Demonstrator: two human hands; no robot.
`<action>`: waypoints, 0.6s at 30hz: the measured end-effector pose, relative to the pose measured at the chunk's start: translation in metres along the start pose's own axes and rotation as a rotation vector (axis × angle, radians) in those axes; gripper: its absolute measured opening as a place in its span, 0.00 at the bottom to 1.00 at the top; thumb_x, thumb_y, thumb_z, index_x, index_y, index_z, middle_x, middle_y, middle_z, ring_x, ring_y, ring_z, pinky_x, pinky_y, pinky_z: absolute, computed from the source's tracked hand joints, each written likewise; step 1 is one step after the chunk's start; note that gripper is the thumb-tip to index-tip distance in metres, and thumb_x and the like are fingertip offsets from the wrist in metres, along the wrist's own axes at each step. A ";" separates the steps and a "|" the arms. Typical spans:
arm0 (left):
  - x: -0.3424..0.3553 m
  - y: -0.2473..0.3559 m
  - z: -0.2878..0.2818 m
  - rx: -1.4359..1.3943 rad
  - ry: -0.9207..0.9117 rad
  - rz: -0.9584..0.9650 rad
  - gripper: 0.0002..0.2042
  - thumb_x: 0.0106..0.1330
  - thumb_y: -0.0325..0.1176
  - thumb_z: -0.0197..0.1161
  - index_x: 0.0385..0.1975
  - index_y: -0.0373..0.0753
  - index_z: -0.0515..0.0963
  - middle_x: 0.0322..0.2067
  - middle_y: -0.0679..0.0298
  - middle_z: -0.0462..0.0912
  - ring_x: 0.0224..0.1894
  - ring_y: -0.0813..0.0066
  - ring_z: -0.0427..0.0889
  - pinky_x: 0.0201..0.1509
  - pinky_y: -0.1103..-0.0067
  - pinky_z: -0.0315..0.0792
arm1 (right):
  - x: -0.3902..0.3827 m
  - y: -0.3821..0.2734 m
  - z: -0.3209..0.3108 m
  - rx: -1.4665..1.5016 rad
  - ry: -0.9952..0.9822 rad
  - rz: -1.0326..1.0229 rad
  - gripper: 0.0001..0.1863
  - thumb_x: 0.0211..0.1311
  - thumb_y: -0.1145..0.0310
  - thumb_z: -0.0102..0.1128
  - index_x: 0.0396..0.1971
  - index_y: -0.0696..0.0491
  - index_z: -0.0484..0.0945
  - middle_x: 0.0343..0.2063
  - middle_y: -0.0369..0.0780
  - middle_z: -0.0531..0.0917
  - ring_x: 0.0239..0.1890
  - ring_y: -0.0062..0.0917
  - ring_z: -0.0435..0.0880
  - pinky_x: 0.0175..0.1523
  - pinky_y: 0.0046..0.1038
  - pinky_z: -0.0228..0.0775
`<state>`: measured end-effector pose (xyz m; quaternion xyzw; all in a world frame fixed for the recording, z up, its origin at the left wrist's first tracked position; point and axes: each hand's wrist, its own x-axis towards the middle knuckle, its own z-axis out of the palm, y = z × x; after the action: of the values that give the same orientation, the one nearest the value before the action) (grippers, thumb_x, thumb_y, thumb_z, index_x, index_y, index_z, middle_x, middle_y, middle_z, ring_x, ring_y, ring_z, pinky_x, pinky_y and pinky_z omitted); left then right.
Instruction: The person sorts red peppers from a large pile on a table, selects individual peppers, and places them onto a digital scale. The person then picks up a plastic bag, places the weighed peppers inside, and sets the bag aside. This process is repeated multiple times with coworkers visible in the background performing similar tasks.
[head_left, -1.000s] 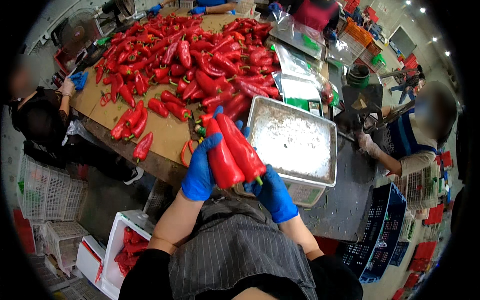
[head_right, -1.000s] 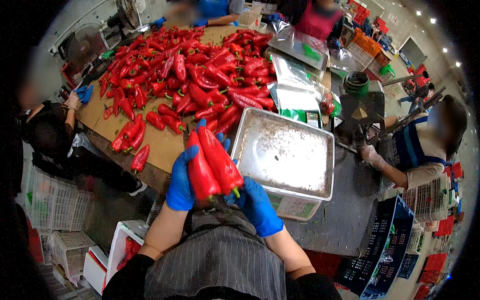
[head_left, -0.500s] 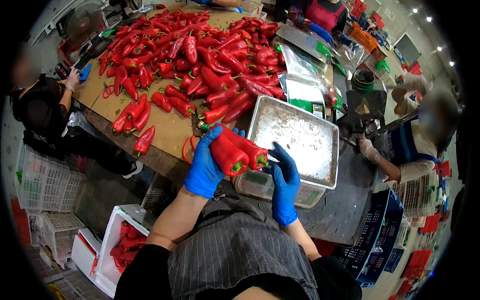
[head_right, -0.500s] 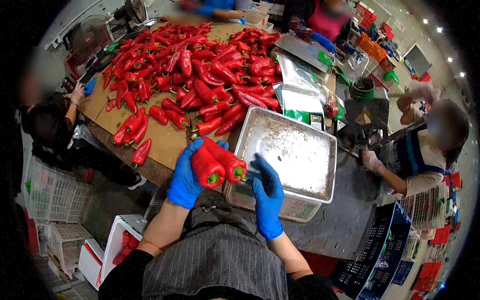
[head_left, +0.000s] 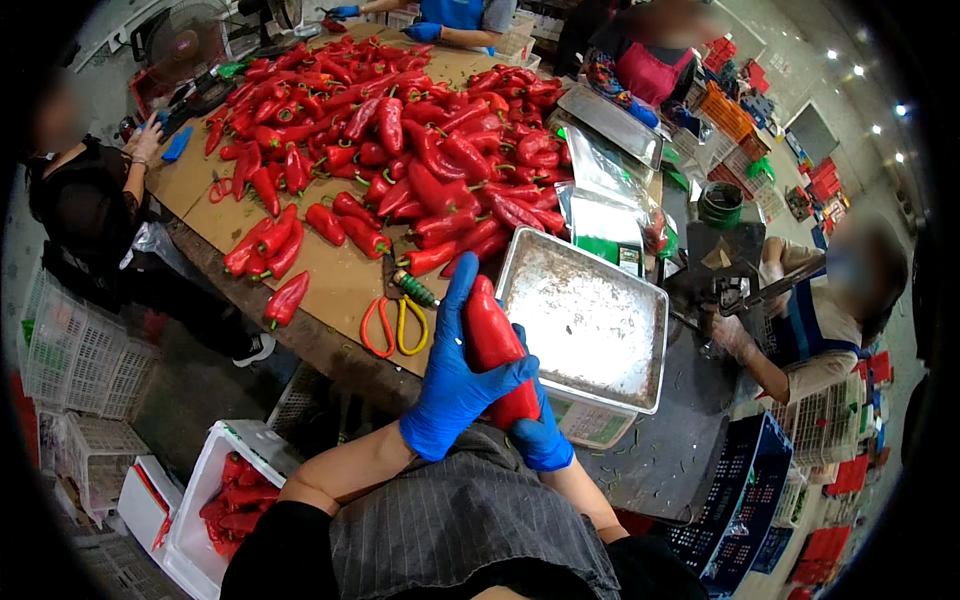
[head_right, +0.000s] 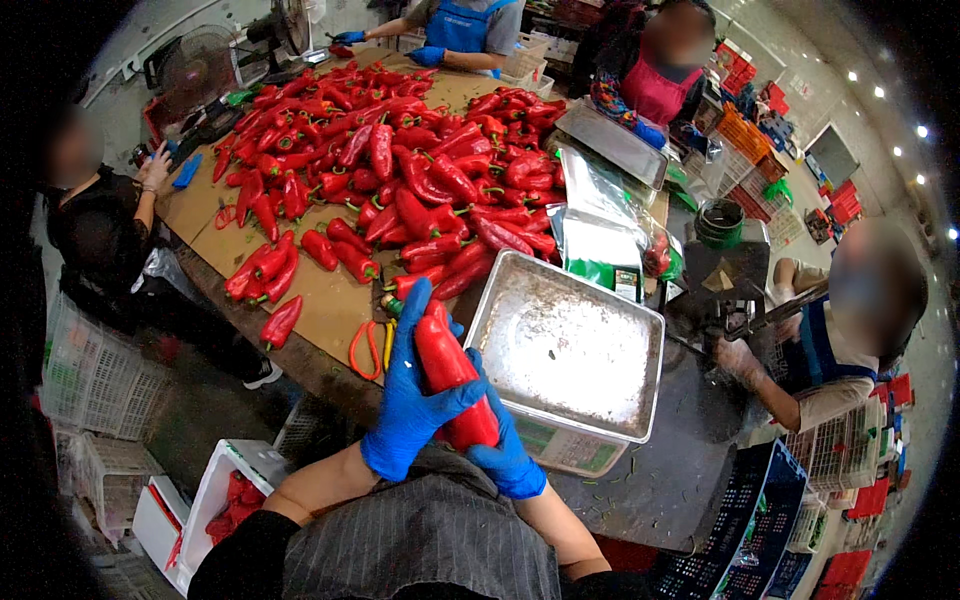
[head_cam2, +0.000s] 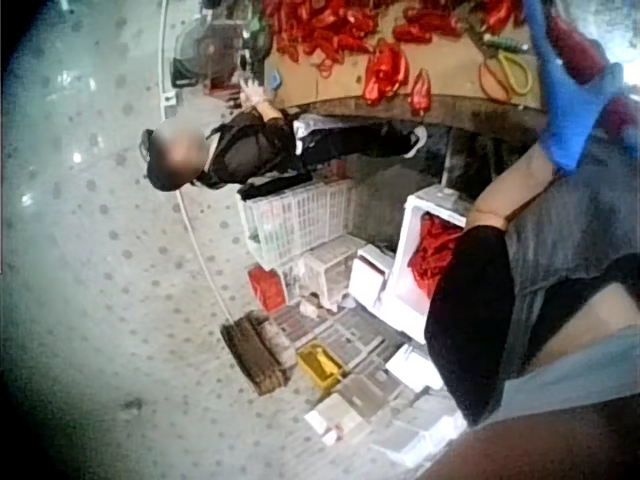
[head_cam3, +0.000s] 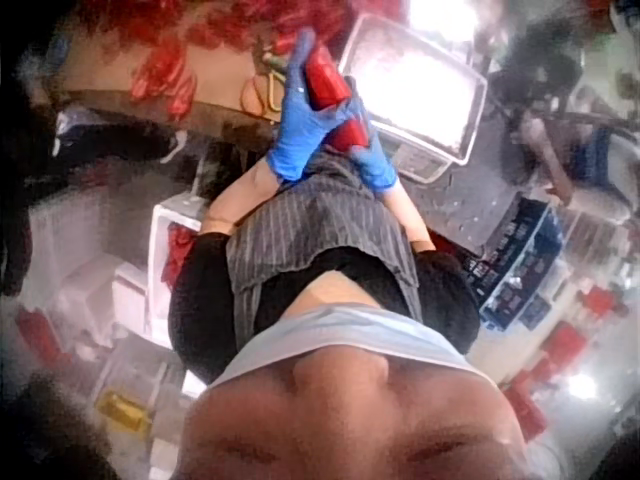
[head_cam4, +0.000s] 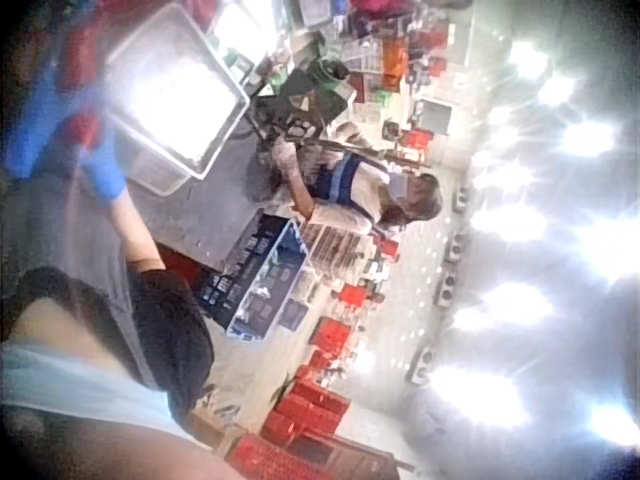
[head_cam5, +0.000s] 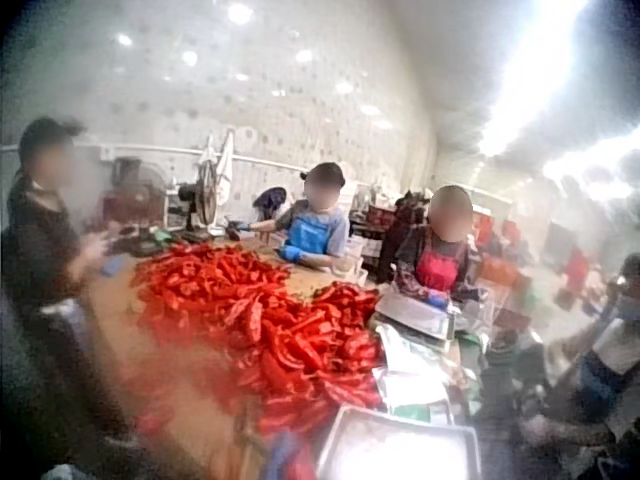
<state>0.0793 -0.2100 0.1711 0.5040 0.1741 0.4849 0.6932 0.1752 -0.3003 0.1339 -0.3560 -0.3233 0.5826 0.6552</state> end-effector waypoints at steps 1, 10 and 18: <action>0.003 -0.004 -0.008 0.131 -0.003 0.003 0.48 0.45 0.33 0.75 0.65 0.38 0.48 0.65 0.58 0.52 0.63 0.68 0.57 0.65 0.73 0.57 | -0.004 0.009 -0.005 0.081 -0.003 0.044 0.60 0.35 0.45 0.71 0.67 0.51 0.45 0.64 0.43 0.57 0.64 0.35 0.59 0.63 0.36 0.58; 0.019 -0.001 -0.037 0.213 0.125 0.045 0.12 0.60 0.30 0.62 0.42 0.35 0.75 0.41 0.61 0.77 0.46 0.74 0.74 0.55 0.77 0.66 | -0.015 0.014 -0.015 0.380 -0.065 0.183 0.60 0.35 0.38 0.67 0.66 0.51 0.48 0.61 0.47 0.61 0.56 0.39 0.70 0.52 0.39 0.70; 0.024 0.002 -0.109 0.225 0.517 0.113 0.11 0.65 0.35 0.57 0.40 0.33 0.76 0.38 0.62 0.78 0.41 0.73 0.77 0.52 0.77 0.69 | 0.008 -0.044 -0.075 -1.554 0.610 -0.157 0.45 0.38 0.65 0.70 0.62 0.39 0.60 0.59 0.51 0.64 0.57 0.44 0.68 0.56 0.37 0.67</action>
<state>0.0103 -0.1318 0.1316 0.4465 0.3695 0.6128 0.5372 0.2630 -0.3020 0.1310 -0.8246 -0.4652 0.0248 0.3209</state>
